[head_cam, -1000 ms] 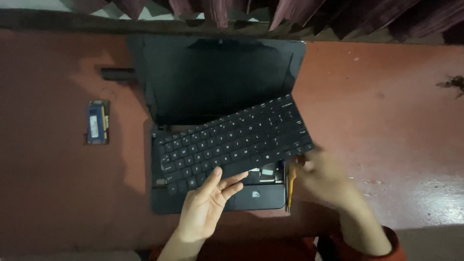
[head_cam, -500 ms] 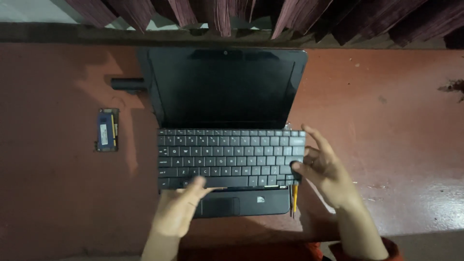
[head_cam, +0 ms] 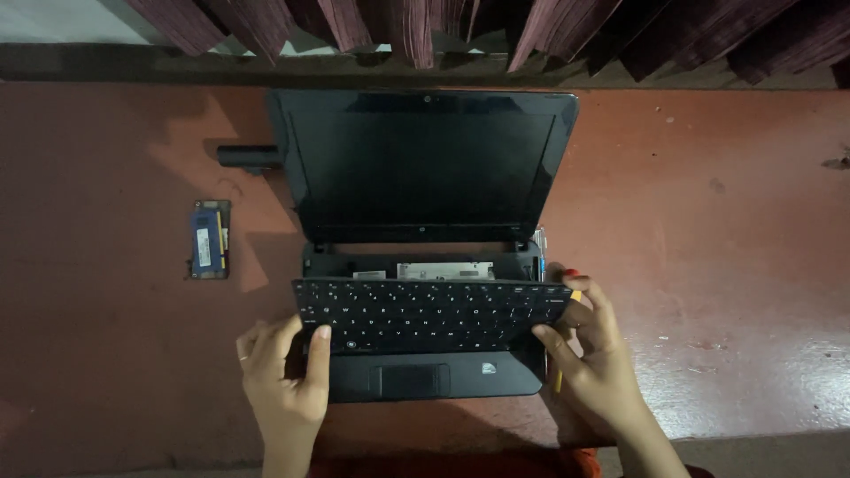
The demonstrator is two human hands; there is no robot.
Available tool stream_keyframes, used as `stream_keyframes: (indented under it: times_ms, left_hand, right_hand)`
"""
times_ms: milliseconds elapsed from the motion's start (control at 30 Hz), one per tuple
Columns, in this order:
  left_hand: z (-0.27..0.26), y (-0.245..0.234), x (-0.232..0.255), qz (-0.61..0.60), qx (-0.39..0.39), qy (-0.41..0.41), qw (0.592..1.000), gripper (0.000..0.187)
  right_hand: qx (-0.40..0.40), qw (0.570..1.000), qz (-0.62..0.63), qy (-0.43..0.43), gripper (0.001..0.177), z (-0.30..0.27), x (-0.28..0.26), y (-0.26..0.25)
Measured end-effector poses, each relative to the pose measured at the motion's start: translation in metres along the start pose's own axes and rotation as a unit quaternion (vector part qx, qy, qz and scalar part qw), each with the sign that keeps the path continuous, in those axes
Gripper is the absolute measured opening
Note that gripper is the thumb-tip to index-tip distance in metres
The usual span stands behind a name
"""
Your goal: Repairing a laptop by working on internal components with a screwdriver, reassembling the keyboard, and closing the device.
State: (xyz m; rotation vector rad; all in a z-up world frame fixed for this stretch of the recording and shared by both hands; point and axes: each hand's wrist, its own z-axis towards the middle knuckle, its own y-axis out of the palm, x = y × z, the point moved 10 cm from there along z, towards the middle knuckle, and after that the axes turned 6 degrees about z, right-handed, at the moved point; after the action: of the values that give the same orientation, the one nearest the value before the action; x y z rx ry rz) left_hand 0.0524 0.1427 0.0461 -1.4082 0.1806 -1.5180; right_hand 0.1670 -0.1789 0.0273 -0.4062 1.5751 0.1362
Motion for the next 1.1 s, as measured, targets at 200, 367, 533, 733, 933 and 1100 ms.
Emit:
stream_keyframes:
  times_ms: [200, 367, 533, 733, 933, 1100]
  left_hand:
    - [-0.017, 0.005, -0.031, 0.037, -0.004, -0.049, 0.998, 0.023]
    - [-0.018, 0.004, -0.030, 0.039, 0.001, -0.032, 0.999, 0.024]
    - [-0.014, -0.001, -0.005, 0.116, 0.009, -0.018, 0.993, 0.048]
    - [-0.005, 0.020, 0.046, 0.169, 0.001, 0.143, 0.975, 0.037]
    - [-0.026, 0.083, 0.084, 0.313, -0.186, 0.320, 0.874, 0.097]
    - [-0.033, 0.094, 0.082, 0.322, -0.186, 0.363, 0.854, 0.141]
  right_hand:
    - [-0.017, 0.994, -0.111, -0.005, 0.068, 0.003, -0.002, 0.002]
    - [-0.033, 0.979, -0.201, -0.001, 0.068, 0.005, -0.005, 0.005]
    - [0.010, 0.927, -0.374, -0.028, 0.075, 0.012, -0.016, 0.004]
    - [0.034, 0.836, -0.540, -0.093, 0.071, 0.024, -0.006, 0.017]
    - [0.034, 0.830, -0.538, -0.141, 0.062, 0.062, -0.054, 0.014]
    - [0.099, 0.840, -0.485, -0.221, 0.057, 0.095, -0.133, 0.019]
